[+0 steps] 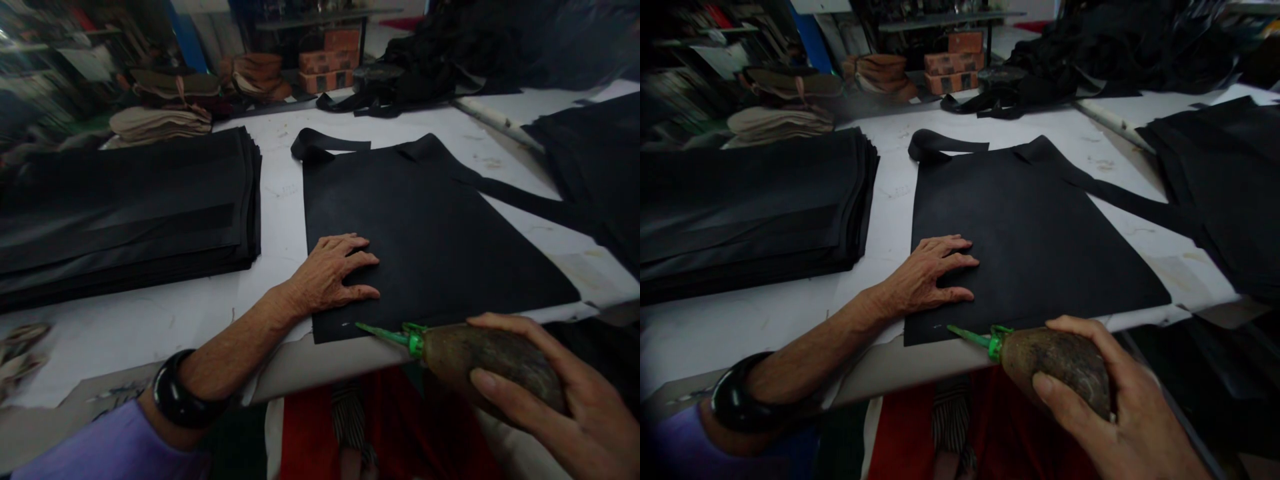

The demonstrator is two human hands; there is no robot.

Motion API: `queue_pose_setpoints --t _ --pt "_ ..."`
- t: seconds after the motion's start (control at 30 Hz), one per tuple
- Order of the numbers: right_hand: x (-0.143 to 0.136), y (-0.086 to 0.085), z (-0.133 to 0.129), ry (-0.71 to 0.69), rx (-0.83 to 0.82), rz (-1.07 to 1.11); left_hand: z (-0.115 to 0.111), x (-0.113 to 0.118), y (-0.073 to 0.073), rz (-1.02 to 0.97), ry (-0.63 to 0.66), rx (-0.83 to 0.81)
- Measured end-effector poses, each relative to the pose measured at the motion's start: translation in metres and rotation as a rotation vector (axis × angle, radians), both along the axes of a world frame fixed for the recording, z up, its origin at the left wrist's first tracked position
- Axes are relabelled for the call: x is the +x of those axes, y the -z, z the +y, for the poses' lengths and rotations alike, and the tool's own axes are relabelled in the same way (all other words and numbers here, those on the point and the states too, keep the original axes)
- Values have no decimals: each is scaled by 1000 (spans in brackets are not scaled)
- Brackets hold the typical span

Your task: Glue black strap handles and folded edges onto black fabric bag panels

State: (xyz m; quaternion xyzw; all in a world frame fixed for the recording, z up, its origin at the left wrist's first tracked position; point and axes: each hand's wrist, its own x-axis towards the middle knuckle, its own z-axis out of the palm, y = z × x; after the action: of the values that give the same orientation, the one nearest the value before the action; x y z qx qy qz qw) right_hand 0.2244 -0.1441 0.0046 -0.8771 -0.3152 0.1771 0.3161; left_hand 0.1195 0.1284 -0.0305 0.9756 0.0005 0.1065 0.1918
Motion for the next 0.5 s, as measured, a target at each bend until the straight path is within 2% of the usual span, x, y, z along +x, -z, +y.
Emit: queue_pose_setpoints --t 0.13,0.33,0.43,0.5 --pt "-9 4 8 -30 84 262 0 0 0 0 -5 -2" --pt "7 16 -17 230 324 722 0 0 -1 9 -9 -10" --pt "10 12 -26 366 370 706 1 0 -2 15 -14 -6" --pt "9 8 -28 379 336 505 1 0 -3 21 -14 -3"
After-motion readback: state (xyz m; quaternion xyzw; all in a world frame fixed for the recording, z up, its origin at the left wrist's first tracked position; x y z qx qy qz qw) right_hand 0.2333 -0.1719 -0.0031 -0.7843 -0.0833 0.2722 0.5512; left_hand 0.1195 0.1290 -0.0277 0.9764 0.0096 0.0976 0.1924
